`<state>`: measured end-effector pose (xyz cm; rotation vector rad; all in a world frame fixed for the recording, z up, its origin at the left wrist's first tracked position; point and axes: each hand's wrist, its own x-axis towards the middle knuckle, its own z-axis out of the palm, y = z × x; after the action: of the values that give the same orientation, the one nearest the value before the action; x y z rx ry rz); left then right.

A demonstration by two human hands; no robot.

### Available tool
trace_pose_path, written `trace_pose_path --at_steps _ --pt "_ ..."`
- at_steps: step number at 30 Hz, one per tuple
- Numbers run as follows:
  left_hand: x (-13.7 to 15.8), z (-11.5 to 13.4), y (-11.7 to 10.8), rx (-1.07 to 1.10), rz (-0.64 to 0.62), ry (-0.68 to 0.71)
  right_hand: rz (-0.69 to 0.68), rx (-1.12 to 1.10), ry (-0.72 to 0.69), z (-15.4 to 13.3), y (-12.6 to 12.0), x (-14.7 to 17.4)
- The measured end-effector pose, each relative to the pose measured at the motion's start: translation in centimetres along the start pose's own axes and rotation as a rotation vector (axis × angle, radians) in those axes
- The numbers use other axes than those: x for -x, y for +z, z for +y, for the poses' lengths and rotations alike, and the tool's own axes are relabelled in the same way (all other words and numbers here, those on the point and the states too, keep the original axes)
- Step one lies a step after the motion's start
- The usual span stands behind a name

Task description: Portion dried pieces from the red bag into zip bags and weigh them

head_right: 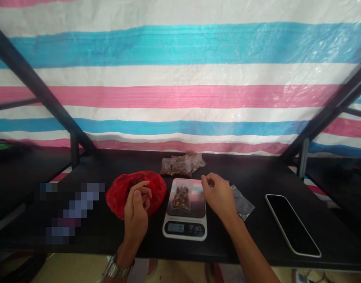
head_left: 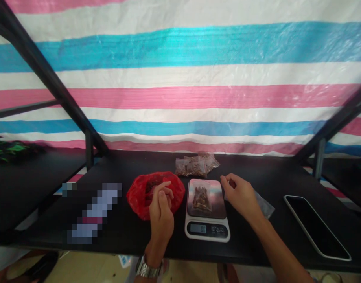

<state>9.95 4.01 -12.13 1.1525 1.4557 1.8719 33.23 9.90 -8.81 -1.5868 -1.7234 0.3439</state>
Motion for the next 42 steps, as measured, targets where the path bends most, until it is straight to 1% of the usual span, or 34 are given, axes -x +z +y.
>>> trace_pose_path --at_steps 3,7,11,15,20,24,28,33,36,39,42 --pt "-0.1 0.1 -0.3 -0.017 0.022 0.008 0.038 -0.049 0.051 0.9 -0.3 -0.4" --pt "-0.3 0.1 -0.8 -0.074 0.045 0.022 0.017 -0.078 0.065 1.6 -0.3 -0.6" --pt "-0.6 0.1 -1.4 -0.097 0.075 0.034 0.005 -0.108 0.040 1.3 -0.3 -0.7" --pt "-0.7 0.0 -1.8 -0.096 0.114 0.043 0.025 -0.144 0.032 0.7 -0.2 -0.8" --pt "-0.9 0.1 -2.4 -0.137 0.121 0.097 0.053 -0.166 0.030 0.6 0.2 -1.0" --pt "-1.0 0.2 -2.8 -0.164 0.128 0.127 0.044 -0.152 0.036 0.9 0.5 -1.1" --pt "-1.0 0.0 -3.1 -0.159 0.131 0.131 0.000 -0.099 -0.048 1.3 1.1 -1.2" --pt "-0.9 -0.3 -3.4 -0.147 0.136 0.132 -0.085 -0.040 -0.155 1.4 2.8 -0.8" --pt "-0.8 -0.2 -3.4 -0.153 0.137 0.142 -0.089 0.027 -0.214 1.1 3.6 -0.6" --pt "-0.6 0.0 -3.3 -0.152 0.124 0.150 -0.077 0.066 -0.235 0.6 4.0 -0.4" --pt "-0.2 0.0 -3.3 -0.152 0.093 0.132 -0.099 0.075 -0.212 0.3 4.3 -0.4"
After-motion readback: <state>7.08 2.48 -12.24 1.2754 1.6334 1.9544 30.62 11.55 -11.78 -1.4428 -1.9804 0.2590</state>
